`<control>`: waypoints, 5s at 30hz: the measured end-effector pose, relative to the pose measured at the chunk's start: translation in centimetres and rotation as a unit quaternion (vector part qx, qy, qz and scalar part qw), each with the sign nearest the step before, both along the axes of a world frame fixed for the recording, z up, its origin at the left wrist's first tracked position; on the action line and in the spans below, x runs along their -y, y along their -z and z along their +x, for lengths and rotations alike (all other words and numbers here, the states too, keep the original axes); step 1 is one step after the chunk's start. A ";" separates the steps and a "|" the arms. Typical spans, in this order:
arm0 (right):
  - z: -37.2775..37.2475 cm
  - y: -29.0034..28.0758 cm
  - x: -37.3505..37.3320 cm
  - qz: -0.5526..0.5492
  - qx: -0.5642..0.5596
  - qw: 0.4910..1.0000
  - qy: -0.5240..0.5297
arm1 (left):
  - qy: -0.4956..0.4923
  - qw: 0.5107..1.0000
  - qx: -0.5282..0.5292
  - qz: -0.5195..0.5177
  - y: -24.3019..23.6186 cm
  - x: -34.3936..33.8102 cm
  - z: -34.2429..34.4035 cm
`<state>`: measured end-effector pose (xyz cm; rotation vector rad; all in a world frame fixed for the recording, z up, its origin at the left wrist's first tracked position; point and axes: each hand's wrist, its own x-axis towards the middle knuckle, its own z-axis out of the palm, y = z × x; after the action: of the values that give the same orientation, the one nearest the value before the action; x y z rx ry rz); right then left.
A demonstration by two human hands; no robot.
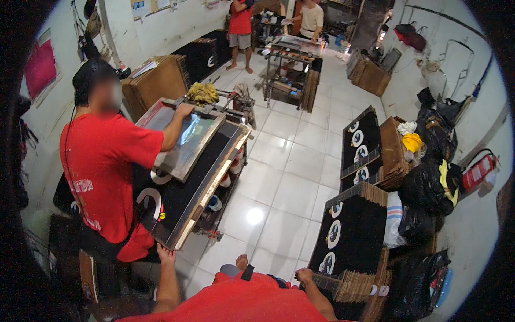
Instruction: The person assists in a screen-printing operation by receiving printed black fabric pieces from a coworker and stacking them on a nearby pile. The person repeatedly picks up each printed piece and places it on the stack.
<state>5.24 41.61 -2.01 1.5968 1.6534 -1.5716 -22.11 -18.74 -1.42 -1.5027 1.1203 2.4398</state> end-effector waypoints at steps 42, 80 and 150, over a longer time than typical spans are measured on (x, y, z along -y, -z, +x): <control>-53.6 -10.8 29.2 -0.574 -0.409 0.709 0.035 | 0.097 0.980 -0.066 -0.162 -18.1 -3.9 -3.3; -36.3 -30.0 55.3 -0.171 -0.743 0.602 0.238 | 0.497 0.524 -0.586 -0.369 -64.2 -0.6 -61.8; -58.2 -2.3 18.3 0.358 0.181 0.915 -0.046 | 0.622 0.718 0.206 -0.236 -5.0 27.5 -42.7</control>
<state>-52.98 23.36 0.27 1.9421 2.1597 -0.5611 -64.81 -46.26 3.57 -0.7217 1.8218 0.8849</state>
